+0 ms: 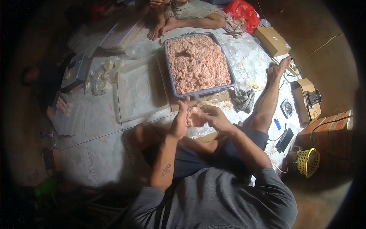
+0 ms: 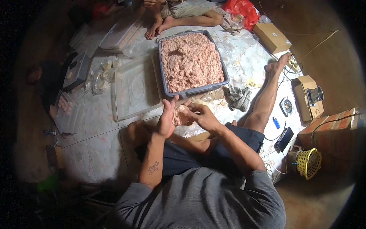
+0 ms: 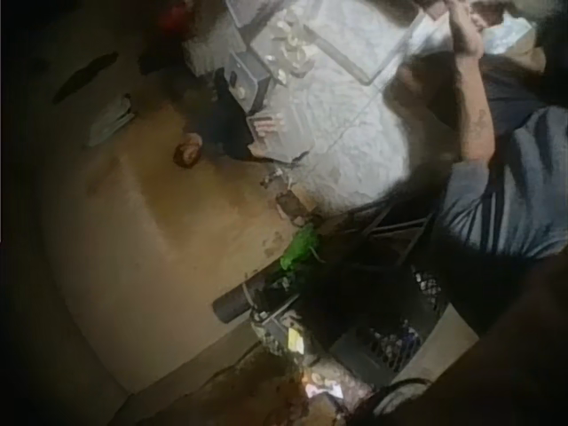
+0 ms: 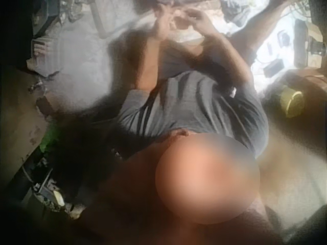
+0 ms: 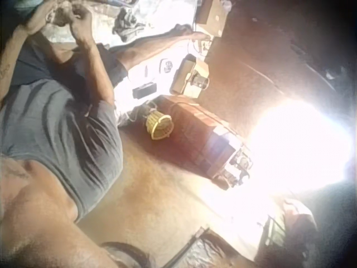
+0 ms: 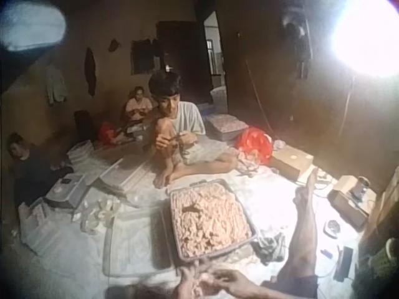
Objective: The person prepares food items by hand while sitting on the floor, using a spoon to scoop meat paste from a large container and placing it onto small rounds of dough.
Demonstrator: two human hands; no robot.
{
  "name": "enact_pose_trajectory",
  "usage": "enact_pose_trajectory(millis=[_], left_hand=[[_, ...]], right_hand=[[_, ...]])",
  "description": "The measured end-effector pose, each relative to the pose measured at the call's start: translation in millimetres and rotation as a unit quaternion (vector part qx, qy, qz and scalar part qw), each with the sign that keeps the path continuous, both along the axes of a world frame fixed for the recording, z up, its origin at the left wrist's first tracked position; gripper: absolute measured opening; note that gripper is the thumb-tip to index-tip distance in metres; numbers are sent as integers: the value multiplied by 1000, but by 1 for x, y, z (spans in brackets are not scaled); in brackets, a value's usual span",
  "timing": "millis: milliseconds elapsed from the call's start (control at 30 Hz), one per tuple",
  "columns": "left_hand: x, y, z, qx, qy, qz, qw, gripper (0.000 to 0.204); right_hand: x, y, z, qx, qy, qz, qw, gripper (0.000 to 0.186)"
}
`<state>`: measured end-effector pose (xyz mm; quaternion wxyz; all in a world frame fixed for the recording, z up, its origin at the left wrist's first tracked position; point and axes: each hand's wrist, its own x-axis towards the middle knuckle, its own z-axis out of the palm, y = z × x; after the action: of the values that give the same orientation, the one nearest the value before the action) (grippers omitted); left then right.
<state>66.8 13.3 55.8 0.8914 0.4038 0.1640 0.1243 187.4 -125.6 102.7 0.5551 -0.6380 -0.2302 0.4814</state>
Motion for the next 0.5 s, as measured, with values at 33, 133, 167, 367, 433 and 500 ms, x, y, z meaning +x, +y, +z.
enact_pose_trajectory(millis=[33, 133, 167, 367, 433, 500], left_hand=[[-3, 1, 22, -35, -16, -36, 999, 95], [-22, 26, 45, -28, -46, -149, 987, 85], [-24, 27, 28, 99, -50, -163, 980, 76], [-11, 5, 8, 530, -16, 55, 846, 32], [-10, 8, -10, 605, 33, 132, 784, 29], [-6, 9, -13, 606, 63, 178, 773, 32]], right_hand=[[-6, 1, -9, 87, 95, -44, 991, 28], [-4, 5, 13, 160, 46, 22, 986, 28], [-2, 9, 21, 147, 8, 47, 988, 31], [4, 0, 22, 130, -107, -88, 982, 31], [5, -19, -12, 102, -58, -111, 987, 25], [-12, -33, -56, 120, 91, -116, 982, 19]])
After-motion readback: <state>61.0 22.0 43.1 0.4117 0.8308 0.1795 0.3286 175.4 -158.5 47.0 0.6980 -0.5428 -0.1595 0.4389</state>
